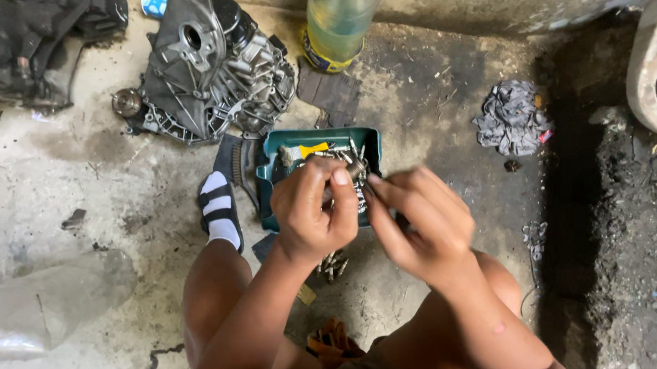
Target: The person sits on the floor and cleans spark plugs one by one using a small wire brush. They scrub the threaded and tip areas of each plug, then place the cleaned plugs into a green plastic tray. The person repeats this process for multiple spark plugs.
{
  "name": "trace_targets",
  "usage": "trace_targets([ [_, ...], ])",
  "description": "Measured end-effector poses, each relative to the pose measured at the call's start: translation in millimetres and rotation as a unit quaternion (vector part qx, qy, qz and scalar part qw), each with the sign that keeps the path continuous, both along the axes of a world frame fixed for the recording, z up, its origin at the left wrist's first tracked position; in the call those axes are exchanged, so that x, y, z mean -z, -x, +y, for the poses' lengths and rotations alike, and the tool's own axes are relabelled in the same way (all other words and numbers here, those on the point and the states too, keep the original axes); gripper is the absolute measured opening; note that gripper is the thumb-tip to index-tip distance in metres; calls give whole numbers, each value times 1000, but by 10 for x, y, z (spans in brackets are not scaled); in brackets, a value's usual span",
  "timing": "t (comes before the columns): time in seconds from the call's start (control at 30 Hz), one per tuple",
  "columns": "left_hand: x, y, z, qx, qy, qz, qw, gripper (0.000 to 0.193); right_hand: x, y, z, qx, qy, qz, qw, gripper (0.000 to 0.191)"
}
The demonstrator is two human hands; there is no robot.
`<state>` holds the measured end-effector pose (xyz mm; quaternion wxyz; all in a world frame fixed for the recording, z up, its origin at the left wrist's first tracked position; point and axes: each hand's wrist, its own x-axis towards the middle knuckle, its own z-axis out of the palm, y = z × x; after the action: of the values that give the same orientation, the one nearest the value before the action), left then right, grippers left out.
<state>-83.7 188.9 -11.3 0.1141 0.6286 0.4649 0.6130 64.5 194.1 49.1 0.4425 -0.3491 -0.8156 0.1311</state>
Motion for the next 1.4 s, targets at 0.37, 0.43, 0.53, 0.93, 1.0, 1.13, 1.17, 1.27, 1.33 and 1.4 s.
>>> trace_targets([
  [0.37, 0, -3, -12, -21, -25, 14, 999, 10, 41, 12, 5, 13, -7, -1, 1000, 18],
  [0.43, 4, -1, -20, -17, -18, 13, 1000, 10, 51, 16, 6, 15, 6, -10, 1000, 17],
  [0.53, 12, 6, -7, -16, -12, 4, 1000, 10, 61, 32, 23, 7, -8, 13, 1000, 18],
  [0.93, -30, 45, -33, -16, -24, 22, 999, 9, 43, 54, 1, -10, -4, 0, 1000, 21],
  [1.0, -39, 55, -35, -17, -5, 12, 1000, 9, 54, 58, 16, -15, 13, -20, 1000, 20],
  [1.13, -40, 34, -16, -23, -42, 32, 998, 10, 66, 47, 4, -8, -18, 23, 1000, 18],
  [1.17, -39, 22, -11, -24, -40, 32, 998, 11, 71, 48, 2, -2, -13, 13, 1000, 18],
  [1.27, -41, 26, -17, -25, -28, 24, 999, 10, 75, 36, -12, -7, 5, 8, 1000, 18],
  [1.33, -47, 38, -16, -17, -36, 27, 999, 10, 74, 29, -8, -11, -11, 28, 999, 18],
  [1.4, -55, 46, -17, -6, -45, 38, 998, 11, 64, 20, -9, -12, -41, 58, 997, 19],
])
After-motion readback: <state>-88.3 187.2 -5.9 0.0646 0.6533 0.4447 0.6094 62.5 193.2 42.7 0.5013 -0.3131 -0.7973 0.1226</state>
